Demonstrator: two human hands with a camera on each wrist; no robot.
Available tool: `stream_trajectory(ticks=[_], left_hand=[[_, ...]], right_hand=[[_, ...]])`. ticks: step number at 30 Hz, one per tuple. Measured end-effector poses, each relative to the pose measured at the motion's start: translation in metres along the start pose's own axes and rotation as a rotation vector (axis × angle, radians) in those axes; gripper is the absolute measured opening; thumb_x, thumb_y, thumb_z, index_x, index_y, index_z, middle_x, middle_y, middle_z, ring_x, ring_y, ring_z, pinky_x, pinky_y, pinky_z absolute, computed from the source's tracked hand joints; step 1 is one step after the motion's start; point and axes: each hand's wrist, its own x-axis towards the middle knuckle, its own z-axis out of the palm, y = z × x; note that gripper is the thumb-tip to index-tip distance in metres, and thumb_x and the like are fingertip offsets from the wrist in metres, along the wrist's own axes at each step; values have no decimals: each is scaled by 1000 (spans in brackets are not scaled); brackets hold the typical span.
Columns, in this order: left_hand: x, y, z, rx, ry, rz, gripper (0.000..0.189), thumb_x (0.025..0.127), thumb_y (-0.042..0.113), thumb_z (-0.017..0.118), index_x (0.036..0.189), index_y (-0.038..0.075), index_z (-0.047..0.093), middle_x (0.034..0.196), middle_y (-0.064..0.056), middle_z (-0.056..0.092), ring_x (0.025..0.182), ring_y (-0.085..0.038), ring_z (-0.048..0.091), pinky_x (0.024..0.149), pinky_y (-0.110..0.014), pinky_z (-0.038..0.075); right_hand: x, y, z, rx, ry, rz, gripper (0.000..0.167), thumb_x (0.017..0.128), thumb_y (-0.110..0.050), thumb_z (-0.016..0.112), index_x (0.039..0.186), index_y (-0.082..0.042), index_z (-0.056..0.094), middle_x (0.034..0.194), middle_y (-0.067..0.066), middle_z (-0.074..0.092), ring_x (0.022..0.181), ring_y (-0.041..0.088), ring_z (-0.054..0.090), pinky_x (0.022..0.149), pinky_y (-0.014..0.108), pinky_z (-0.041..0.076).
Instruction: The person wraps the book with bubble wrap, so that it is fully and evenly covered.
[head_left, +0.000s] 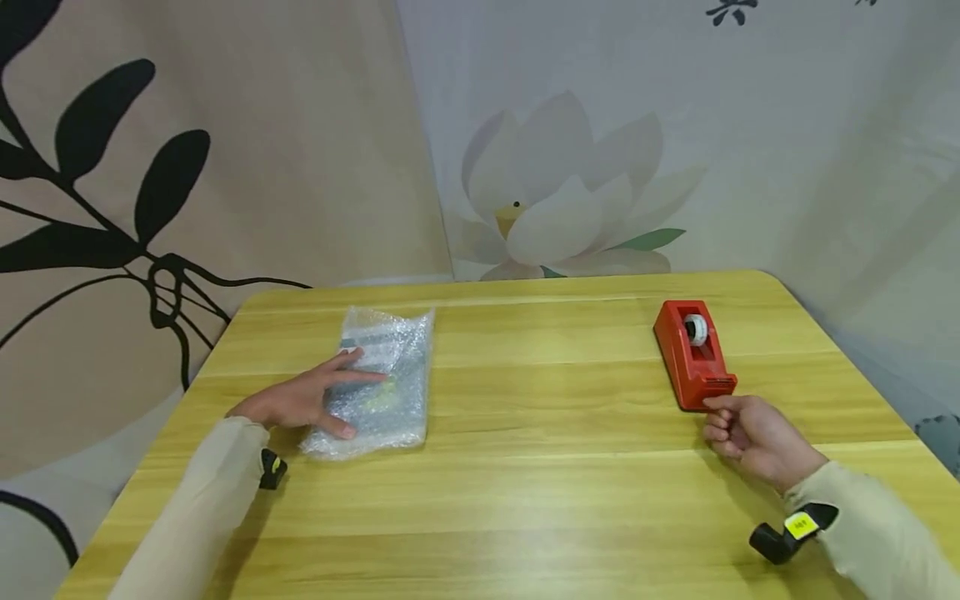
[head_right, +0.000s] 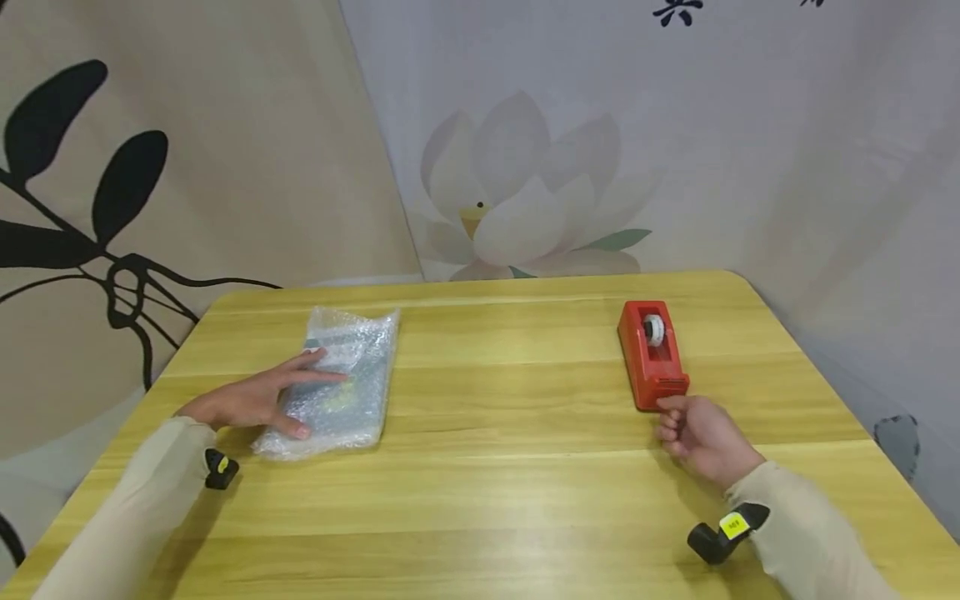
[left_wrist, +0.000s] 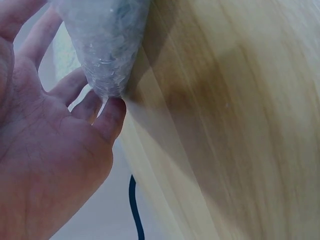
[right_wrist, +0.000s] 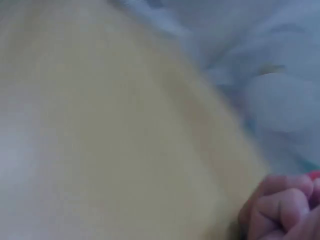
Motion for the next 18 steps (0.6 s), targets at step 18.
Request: stream_trajectory(ticks=[18], left_hand=[[-1,3,0,23,13,7,85,73,32,89,148,23,51,169,-24,-2,151,-56,-8,102,-89,7]], right_hand=[[-30,-31,86,-1051,-187,-662,16,105,-21,53,94,-12,59,72,2,55,56,17,54,48,29,42]])
